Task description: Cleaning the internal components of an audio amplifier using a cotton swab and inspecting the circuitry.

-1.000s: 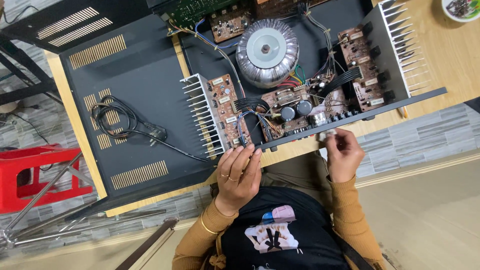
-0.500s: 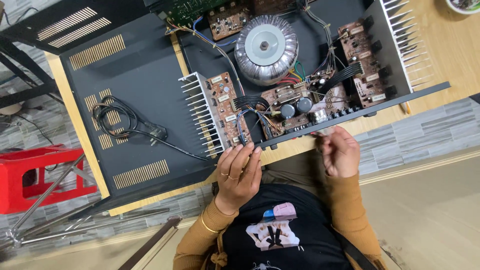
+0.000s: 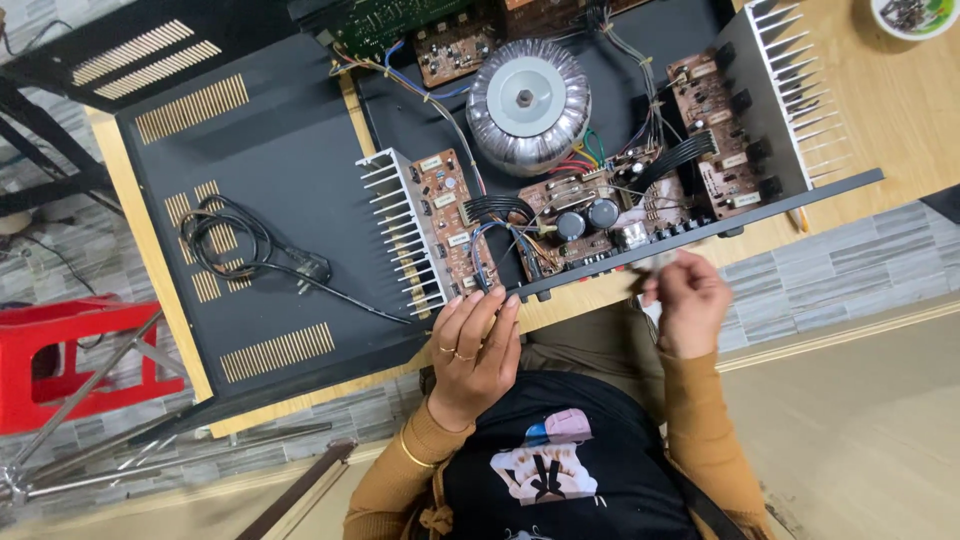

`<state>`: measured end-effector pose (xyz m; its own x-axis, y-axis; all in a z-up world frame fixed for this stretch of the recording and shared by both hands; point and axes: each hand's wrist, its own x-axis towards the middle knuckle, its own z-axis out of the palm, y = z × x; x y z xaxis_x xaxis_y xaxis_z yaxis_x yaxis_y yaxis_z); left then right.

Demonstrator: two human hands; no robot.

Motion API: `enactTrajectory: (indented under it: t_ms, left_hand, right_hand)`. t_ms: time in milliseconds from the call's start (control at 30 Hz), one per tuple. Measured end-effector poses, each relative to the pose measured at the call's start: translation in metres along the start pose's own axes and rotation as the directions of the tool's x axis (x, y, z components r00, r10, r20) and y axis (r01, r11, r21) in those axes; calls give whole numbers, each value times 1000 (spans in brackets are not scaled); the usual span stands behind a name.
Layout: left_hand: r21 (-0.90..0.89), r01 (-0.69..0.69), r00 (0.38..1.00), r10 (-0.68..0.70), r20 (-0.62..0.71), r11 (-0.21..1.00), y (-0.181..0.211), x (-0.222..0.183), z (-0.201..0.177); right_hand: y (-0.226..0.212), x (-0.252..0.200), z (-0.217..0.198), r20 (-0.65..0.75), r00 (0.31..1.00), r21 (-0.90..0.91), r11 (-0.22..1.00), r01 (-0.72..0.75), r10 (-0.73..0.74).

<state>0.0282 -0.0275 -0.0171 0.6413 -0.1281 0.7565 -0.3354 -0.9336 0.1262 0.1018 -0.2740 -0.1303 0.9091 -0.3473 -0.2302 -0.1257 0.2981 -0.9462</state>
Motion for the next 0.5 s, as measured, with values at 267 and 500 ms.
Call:
enactTrajectory:
  t_ms: [267, 500]
  left_hand:
    - [-19, 9, 1000, -9, 18, 1000, 1, 3, -1]
    - [-25, 10, 1000, -10, -4, 1000, 0, 1, 0]
  right_hand:
    - [-22, 16, -11, -46, 999, 98, 995, -19, 24]
    - [2, -4, 10, 81, 992, 59, 993, -99, 94]
